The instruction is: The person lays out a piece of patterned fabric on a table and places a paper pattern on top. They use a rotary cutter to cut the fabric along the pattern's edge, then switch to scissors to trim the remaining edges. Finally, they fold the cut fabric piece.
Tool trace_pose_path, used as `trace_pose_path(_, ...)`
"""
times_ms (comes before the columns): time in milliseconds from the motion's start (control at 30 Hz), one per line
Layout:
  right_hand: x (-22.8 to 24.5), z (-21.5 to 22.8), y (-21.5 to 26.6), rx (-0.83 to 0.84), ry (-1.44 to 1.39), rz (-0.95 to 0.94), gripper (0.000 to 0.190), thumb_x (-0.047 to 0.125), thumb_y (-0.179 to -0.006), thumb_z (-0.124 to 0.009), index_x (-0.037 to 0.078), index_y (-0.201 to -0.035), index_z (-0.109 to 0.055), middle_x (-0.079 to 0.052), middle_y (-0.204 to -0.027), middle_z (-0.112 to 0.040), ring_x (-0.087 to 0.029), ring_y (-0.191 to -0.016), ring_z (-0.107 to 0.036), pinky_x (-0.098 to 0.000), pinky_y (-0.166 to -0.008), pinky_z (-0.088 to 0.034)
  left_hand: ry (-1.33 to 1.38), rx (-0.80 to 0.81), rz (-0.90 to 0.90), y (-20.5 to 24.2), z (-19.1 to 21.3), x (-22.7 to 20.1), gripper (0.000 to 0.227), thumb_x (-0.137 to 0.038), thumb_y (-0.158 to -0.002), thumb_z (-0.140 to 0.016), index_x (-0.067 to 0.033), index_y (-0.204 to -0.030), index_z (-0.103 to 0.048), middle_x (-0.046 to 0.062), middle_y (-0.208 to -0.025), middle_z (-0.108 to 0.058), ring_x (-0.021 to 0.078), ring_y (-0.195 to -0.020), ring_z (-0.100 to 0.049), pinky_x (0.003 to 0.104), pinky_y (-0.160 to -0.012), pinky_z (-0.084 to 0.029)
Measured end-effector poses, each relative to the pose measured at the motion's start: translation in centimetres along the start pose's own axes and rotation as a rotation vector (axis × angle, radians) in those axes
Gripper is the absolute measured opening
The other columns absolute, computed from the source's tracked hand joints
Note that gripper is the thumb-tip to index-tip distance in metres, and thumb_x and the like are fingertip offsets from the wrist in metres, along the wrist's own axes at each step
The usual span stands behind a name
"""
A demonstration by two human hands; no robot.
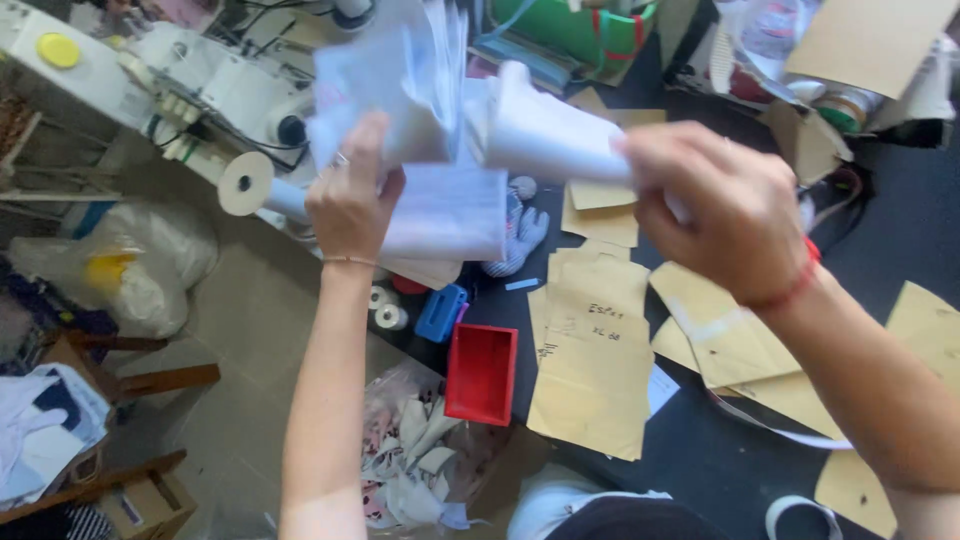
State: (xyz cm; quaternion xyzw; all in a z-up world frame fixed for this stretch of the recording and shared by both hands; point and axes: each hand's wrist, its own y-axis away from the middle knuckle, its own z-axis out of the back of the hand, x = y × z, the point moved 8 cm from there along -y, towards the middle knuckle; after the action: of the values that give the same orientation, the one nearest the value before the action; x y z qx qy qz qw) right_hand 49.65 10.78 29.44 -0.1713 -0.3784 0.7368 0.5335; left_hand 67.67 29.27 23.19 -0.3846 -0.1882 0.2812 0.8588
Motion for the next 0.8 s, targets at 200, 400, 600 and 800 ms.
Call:
trace_pose_path(200, 7.4, 1.4, 18.1, 0.413, -0.025, -0.114, 0.021, 0.01, -0.084, -0.043, 0.008, -0.1, -0.057, -0.008, -0.101, -0.06, -0.023, -0.088, -0.06, -0.034, -0.08, -0.047, 0.335, 0.401, 0.087, 6.3, -1.4, -8.8, 0.056, -0.007, -0.061, -0.054, -0.011, -0.117, -0.051, 0.01, -0.124, -0.048, 0.0294, -0.119, -0.042, 0.06, -0.099, -0.018)
trace_pose_path(400, 6.2, 3.7, 32.6, 0.535, -0.205, -0.617, 0.029, 0.022, -0.075, -0.06, 0.014, -0.102, -0.057, -0.002, -0.109, -0.059, -0.015, -0.099, -0.056, -0.0419, -0.096, -0.034, 0.669, 0.582, 0.404, 12.4, -1.3, -21.9, 0.011, -0.012, -0.074, -0.056, -0.012, -0.085, -0.056, 0.004, -0.086, -0.059, 0.0198, -0.075, -0.055, 0.033, -0.066, -0.04)
trace_pose_path(600, -2.4, 19.2, 53.5, 0.792, 0.357, -1.184, 0.038, 0.025, -0.068, -0.066, 0.012, -0.103, -0.062, -0.006, -0.108, -0.06, -0.02, -0.104, -0.053, -0.0321, -0.094, -0.04, 0.71, 1.04, 0.782, 21.9, -7.5, -27.7, 0.049, -0.035, -0.062, -0.072, -0.014, -0.098, -0.045, 0.004, -0.089, -0.054, 0.021, -0.084, -0.055, 0.038, -0.068, -0.044)
trace_pose_path(800, -4.6, 21.8, 63.1, 1.207, 0.372, -1.598, 0.075, 0.037, -0.052, -0.082, 0.017, -0.117, -0.051, -0.01, -0.111, -0.057, -0.024, -0.108, -0.048, -0.0389, -0.088, -0.036, 0.572, 0.958, 0.845, 22.7, -8.7, -27.9, 0.039, -0.028, -0.064, -0.07, -0.0163, -0.093, -0.047, 0.003, -0.086, -0.053, 0.0224, -0.085, -0.052, 0.037, -0.073, -0.041)
